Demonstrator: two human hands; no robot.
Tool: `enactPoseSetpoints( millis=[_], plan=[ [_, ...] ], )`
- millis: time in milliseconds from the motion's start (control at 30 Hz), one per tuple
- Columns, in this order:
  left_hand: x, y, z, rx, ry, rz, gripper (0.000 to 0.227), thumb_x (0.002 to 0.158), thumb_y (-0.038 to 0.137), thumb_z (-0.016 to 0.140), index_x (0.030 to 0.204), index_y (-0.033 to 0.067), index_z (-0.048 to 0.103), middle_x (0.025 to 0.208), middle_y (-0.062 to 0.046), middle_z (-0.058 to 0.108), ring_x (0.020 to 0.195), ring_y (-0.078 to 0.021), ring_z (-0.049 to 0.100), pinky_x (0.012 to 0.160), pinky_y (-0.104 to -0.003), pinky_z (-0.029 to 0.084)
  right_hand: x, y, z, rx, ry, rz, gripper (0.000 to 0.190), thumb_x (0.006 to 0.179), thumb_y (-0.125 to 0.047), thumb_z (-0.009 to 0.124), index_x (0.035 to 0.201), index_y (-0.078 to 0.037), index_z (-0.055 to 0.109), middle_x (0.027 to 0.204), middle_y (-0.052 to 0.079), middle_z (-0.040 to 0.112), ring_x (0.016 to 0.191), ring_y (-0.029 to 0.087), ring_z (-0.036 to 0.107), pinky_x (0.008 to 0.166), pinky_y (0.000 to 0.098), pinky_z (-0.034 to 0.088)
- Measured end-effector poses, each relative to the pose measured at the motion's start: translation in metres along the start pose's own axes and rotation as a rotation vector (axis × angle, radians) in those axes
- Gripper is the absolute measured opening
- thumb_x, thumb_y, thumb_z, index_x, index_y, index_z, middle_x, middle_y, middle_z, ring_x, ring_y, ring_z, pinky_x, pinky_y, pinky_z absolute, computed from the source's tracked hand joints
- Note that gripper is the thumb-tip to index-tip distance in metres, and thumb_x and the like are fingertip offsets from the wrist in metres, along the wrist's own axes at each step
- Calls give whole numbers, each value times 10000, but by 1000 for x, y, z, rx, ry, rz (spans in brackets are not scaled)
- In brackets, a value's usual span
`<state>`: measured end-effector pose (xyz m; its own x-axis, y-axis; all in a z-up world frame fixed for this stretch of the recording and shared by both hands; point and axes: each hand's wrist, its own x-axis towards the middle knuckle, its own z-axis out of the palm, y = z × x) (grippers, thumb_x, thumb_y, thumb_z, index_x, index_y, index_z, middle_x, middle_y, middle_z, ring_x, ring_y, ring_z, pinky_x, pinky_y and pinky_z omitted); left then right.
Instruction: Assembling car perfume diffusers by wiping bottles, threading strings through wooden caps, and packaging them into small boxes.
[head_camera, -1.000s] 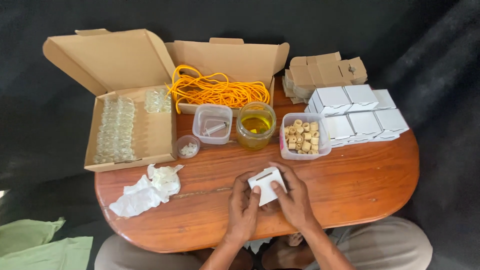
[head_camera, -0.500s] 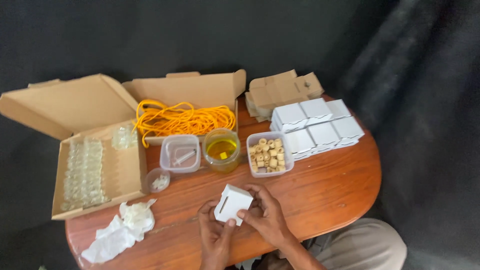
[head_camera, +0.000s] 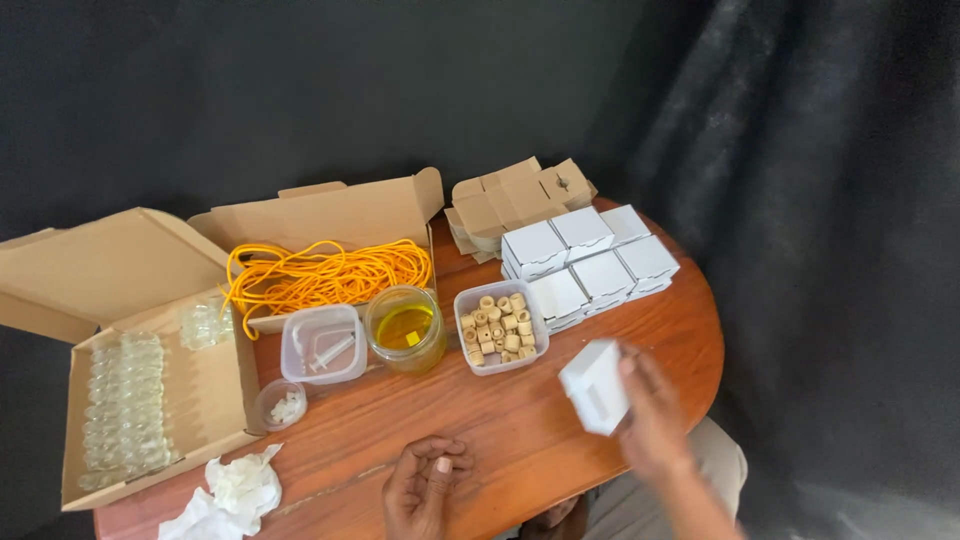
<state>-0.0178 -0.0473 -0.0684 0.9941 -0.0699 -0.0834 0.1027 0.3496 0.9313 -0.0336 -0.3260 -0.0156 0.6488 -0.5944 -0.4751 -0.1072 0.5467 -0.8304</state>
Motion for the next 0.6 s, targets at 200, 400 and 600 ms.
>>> enactPoseSetpoints(
  millis=[200, 400, 600],
  plan=[
    [0, 2, 6, 70, -57, 117, 181, 948, 80, 632, 999, -59, 738, 920, -178, 799, 786, -242, 785, 699, -340, 675, 57, -61, -27, -81, -288, -102, 325, 978, -260, 641, 1276, -129, 620, 1037, 41, 731, 827, 152, 689, 594, 295, 554],
    [11, 79, 93, 504, -251, 303, 182, 943, 216, 635, 978, 97, 769, 988, -43, 819, 932, -175, 773, 845, -297, 573, 59, -88, -19, -138, -229, 31, 411, 971, -285, 654, 1323, -76, 691, 1023, 27, 741, 830, 108, 673, 623, 221, 528],
    [62, 113, 189, 853, -725, 685, 436, 1003, 76, 507, 1437, 35, 507, 1498, -218, 519, 1373, -394, 498, 1096, -508, 423, 48, -105, -13, -201, -275, 40, 289, 962, -304, 682, 1174, -122, 756, 975, -10, 744, 821, 92, 659, 615, 246, 498]
  ],
)
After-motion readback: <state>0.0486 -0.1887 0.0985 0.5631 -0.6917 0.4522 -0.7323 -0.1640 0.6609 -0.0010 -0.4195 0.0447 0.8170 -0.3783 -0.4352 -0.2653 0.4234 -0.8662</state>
